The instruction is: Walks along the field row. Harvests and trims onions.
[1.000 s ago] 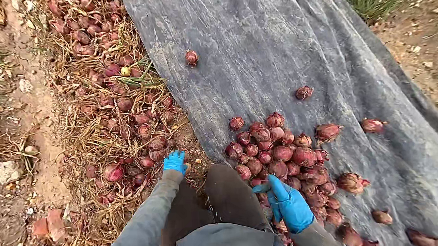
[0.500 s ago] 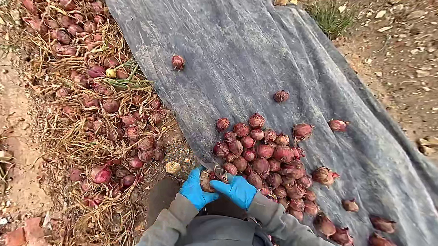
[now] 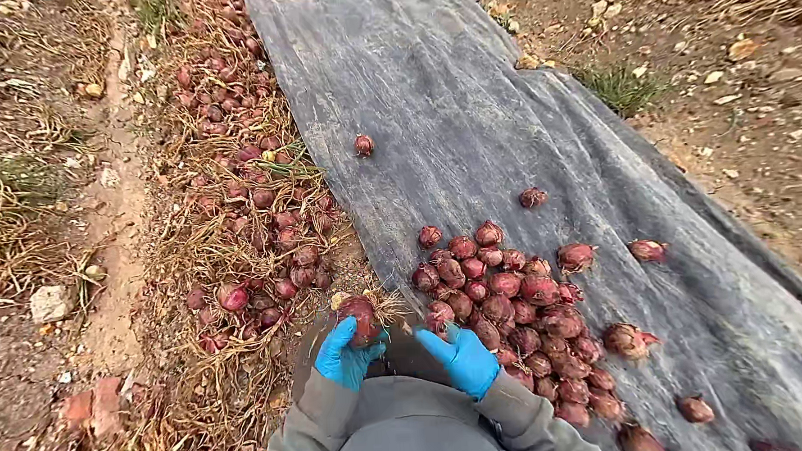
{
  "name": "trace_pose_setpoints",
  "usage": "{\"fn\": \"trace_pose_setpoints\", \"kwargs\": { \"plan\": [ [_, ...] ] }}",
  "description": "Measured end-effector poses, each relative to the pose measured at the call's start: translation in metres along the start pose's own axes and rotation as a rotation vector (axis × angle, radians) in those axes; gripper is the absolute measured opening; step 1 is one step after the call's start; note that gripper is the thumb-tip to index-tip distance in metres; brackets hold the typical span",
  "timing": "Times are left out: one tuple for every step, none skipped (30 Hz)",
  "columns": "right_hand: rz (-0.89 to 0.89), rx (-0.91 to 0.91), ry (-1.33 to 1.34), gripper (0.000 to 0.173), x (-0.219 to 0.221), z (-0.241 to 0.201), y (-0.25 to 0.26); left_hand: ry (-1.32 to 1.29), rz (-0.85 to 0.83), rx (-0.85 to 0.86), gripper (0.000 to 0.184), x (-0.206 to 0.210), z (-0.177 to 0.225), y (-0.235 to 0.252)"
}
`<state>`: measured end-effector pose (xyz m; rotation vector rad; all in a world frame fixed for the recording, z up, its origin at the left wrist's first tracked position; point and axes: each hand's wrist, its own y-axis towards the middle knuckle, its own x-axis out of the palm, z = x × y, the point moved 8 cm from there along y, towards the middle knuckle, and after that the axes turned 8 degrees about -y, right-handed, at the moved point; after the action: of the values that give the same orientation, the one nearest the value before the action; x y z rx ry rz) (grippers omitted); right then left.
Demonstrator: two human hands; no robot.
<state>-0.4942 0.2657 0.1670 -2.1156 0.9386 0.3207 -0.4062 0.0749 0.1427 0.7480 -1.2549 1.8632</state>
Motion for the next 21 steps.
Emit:
{"fn": "trace_pose_setpoints", "kwargs": {
  "plan": [
    [-0.015,-0.044,0.018,0.062,0.003,-0.005,0.001,-0.076,-0.105,-0.109,0.061,0.013,-0.013,-0.011],
    [-0.024,-0.109,0.050,0.062,0.006,-0.013,-0.001,-0.086,-0.187,-0.212,0.064,0.024,-0.025,-0.021],
    [-0.018,-0.177,0.093,0.060,0.005,-0.023,-0.005,-0.060,-0.233,-0.307,0.064,0.032,-0.037,-0.029],
    [-0.005,-0.233,0.132,0.058,0.004,-0.031,-0.009,-0.013,-0.254,-0.400,0.065,0.036,-0.048,-0.035],
    [0.014,-0.263,0.134,0.059,0.001,-0.035,-0.012,0.033,-0.254,-0.490,0.068,0.037,-0.059,-0.039],
    [0.033,-0.272,0.132,0.058,-0.002,-0.034,-0.013,0.069,-0.252,-0.547,0.071,0.035,-0.068,-0.041],
    [0.083,-0.279,0.129,0.053,-0.006,-0.032,-0.014,0.095,-0.241,-0.550,0.075,0.033,-0.073,-0.041],
    [0.145,-0.281,0.121,0.049,-0.010,-0.028,-0.012,0.151,-0.204,-0.486,0.078,0.031,-0.073,-0.038],
    [0.206,-0.275,0.117,0.049,-0.013,-0.022,-0.009,0.263,-0.151,-0.381,0.086,0.029,-0.069,-0.032],
    [0.255,-0.252,0.113,0.050,-0.017,-0.017,-0.006,0.444,-0.091,-0.261,0.098,0.027,-0.063,-0.024],
    [0.281,-0.204,0.103,0.051,-0.019,-0.011,-0.003,0.689,-0.037,-0.129,0.105,0.026,-0.056,-0.016],
    [0.279,-0.133,0.078,0.053,-0.019,-0.003,0.001,0.958,-0.002,-0.016,0.105,0.025,-0.049,-0.008],
    [0.264,-0.055,0.057,0.056,-0.019,0.005,0.005,1.180,0.005,0.115,0.100,0.027,-0.043,0.001],
    [0.231,0.033,0.052,0.058,-0.019,0.016,0.009,1.357,-0.023,0.275,0.090,0.032,-0.039,0.012],
    [0.197,0.113,0.048,0.060,-0.019,0.030,0.013,1.461,-0.068,0.441,0.079,0.039,-0.037,0.026],
    [0.156,0.180,0.051,0.062,-0.020,0.044,0.015,1.492,-0.108,0.574,0.072,0.045,-0.040,0.043],
    [0.109,0.235,0.070,0.065,-0.022,0.058,0.016,1.488,-0.081,0.553,0.076,0.046,-0.047,0.063],
    [0.063,0.271,0.092,0.067,-0.023,0.069,0.017,1.463,-0.002,0.409,0.086,0.044,-0.056,0.083],
    [0.043,0.286,0.129,0.068,-0.025,0.073,0.018,1.384,0.057,0.239,0.095,0.039,-0.067,0.101],
    [0.052,0.273,0.174,0.068,-0.030,0.071,0.020,1.305,0.057,0.096,0.100,0.035,-0.079,0.117],
    [0.100,0.236,0.223,0.068,-0.040,0.060,0.022,1.259,0.007,-0.021,0.099,0.033,-0.092,0.133]
  ]
}}
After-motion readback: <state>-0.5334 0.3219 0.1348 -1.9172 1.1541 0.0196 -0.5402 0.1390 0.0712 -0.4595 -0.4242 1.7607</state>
